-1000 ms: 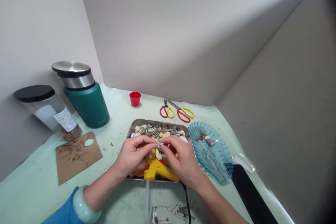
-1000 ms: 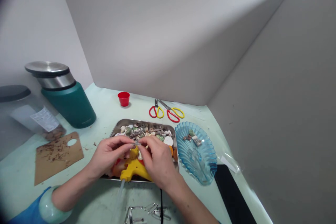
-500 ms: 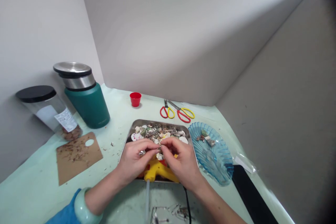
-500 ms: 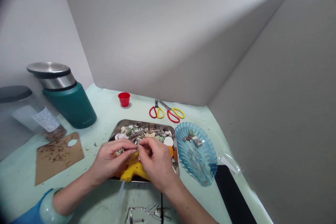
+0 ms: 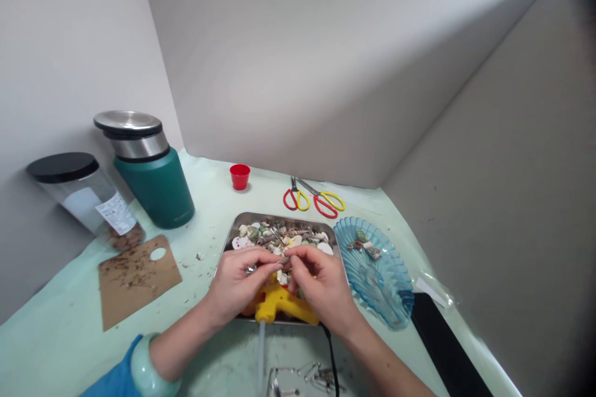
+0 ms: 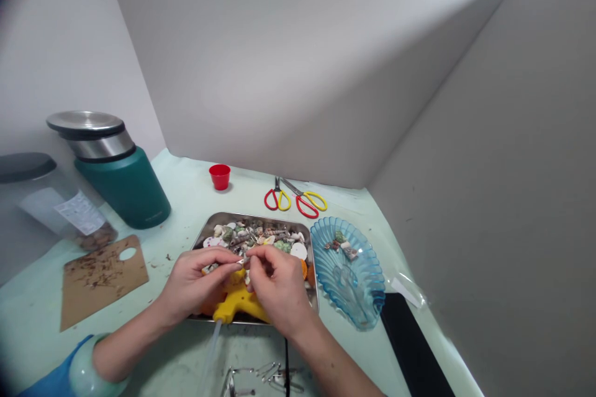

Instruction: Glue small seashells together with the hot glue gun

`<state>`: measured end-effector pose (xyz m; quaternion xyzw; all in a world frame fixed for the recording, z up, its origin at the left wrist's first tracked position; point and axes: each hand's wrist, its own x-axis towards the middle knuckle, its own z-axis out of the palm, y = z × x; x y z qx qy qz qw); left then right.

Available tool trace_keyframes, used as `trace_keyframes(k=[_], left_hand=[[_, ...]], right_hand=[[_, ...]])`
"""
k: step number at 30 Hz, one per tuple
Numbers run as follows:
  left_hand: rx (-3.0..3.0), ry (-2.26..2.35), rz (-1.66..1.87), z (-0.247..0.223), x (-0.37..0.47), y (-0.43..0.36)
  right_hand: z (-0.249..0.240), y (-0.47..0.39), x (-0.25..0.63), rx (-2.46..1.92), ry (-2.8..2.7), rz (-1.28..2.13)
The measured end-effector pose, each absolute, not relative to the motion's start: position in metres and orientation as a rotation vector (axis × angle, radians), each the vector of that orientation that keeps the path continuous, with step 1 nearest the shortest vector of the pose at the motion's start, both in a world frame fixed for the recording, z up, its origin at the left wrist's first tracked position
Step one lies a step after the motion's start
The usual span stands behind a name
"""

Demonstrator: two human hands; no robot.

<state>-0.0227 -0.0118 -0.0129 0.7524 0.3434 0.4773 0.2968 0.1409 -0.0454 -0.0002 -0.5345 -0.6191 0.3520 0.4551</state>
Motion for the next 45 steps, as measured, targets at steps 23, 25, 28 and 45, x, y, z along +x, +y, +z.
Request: trace_keyframes(k=[23,25,28,45], left_hand=[[1.817,0.984,1.155,-0.014,-0.024,-0.011],[1.810,1.002,1.160,-0.015,-0.024,-0.011],[1.783,1.039,1.175,-0.016,-0.024,-0.012],[1.628,1.001,1.149,-0.014,-0.022,-0.011]], right_hand=[[0.007,-0.042,0.149,-1.235,-1.820,0.521],[0.007,-0.041,0.150,-1.189,-1.890,0.413],[0.004,-0.040,0.153,-1.132,-2.027,0.135],[-0.003,-0.039,0.155,-1.007,-2.025,0.043]])
